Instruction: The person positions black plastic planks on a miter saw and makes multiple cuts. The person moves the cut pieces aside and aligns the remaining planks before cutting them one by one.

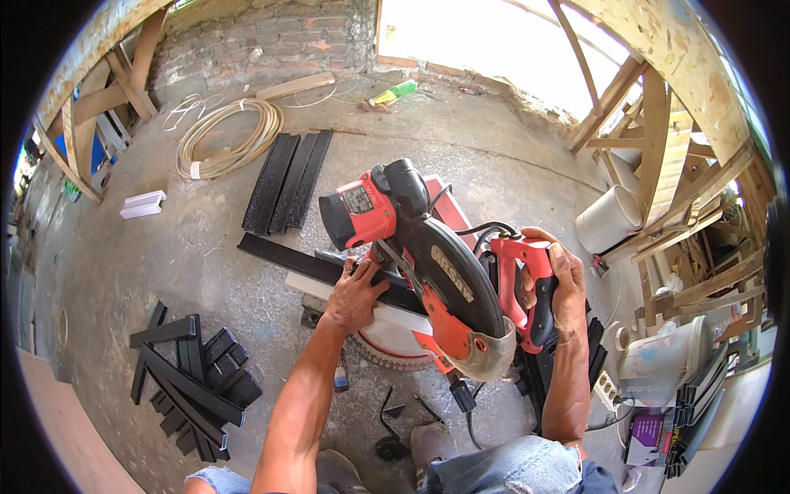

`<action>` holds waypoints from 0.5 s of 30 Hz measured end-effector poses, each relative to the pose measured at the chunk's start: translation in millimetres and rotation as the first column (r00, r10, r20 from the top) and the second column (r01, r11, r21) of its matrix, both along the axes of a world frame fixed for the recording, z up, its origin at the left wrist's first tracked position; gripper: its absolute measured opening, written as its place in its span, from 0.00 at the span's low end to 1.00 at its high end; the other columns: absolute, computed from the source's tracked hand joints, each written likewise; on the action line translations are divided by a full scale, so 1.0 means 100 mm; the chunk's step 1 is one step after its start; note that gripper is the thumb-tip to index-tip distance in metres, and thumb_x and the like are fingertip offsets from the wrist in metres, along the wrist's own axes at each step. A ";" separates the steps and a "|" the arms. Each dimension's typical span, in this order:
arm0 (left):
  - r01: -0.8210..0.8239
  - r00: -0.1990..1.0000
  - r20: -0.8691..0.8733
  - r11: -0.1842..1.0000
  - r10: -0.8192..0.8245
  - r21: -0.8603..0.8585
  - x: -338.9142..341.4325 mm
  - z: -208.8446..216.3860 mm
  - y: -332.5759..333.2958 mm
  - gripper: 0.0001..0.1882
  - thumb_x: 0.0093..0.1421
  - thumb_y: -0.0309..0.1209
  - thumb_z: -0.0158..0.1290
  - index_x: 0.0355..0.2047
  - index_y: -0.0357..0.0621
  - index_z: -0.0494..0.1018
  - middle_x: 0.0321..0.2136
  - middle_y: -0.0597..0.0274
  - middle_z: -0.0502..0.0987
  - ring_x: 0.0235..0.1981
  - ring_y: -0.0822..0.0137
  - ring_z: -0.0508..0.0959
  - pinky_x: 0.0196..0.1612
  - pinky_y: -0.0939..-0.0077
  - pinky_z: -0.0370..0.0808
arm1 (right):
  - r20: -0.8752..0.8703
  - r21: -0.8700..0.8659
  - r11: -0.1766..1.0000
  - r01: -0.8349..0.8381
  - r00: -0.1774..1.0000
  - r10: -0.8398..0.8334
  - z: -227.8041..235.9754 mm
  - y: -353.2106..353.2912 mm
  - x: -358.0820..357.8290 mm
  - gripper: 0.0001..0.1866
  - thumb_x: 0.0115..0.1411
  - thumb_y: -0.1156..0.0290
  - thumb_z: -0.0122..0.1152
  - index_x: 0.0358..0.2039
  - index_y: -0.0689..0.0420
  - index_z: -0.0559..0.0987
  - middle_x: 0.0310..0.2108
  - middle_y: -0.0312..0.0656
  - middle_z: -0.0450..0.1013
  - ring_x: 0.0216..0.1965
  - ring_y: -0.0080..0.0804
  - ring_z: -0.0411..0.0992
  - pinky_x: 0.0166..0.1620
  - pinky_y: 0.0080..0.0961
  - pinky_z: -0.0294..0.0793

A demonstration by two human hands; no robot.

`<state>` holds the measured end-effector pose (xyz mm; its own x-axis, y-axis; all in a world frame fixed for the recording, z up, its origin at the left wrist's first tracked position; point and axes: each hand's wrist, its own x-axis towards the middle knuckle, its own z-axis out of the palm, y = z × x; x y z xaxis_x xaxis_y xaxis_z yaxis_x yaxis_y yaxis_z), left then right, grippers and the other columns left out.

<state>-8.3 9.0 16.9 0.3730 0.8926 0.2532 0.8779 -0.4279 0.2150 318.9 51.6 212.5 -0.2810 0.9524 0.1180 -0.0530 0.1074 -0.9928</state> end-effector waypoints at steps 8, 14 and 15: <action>0.017 1.000 0.004 1.000 -0.017 0.014 -0.01 0.00 0.01 0.24 0.46 0.34 0.68 0.46 0.49 0.80 0.57 0.53 0.69 0.66 0.53 0.64 0.70 0.39 0.55 | 0.012 -0.001 1.000 -0.001 1.000 0.001 0.01 0.01 0.00 0.31 0.76 0.50 0.47 0.59 0.69 0.74 0.21 0.40 0.74 0.15 0.23 0.68 0.20 0.20 0.69; 0.009 1.000 0.009 1.000 -0.009 0.016 -0.01 0.00 0.00 0.24 0.46 0.33 0.68 0.46 0.49 0.80 0.57 0.52 0.69 0.66 0.52 0.64 0.70 0.39 0.55 | 0.004 -0.003 1.000 -0.013 1.000 0.013 0.02 0.02 -0.01 0.31 0.76 0.50 0.47 0.59 0.68 0.74 0.21 0.39 0.74 0.15 0.22 0.68 0.20 0.20 0.69; 0.011 1.000 0.009 1.000 -0.011 0.013 -0.01 0.00 0.01 0.24 0.46 0.33 0.68 0.46 0.49 0.80 0.56 0.52 0.69 0.66 0.52 0.64 0.70 0.39 0.56 | 0.003 -0.004 1.000 -0.014 1.000 0.014 0.02 0.03 -0.01 0.31 0.76 0.50 0.47 0.59 0.68 0.74 0.21 0.39 0.74 0.15 0.22 0.68 0.20 0.20 0.68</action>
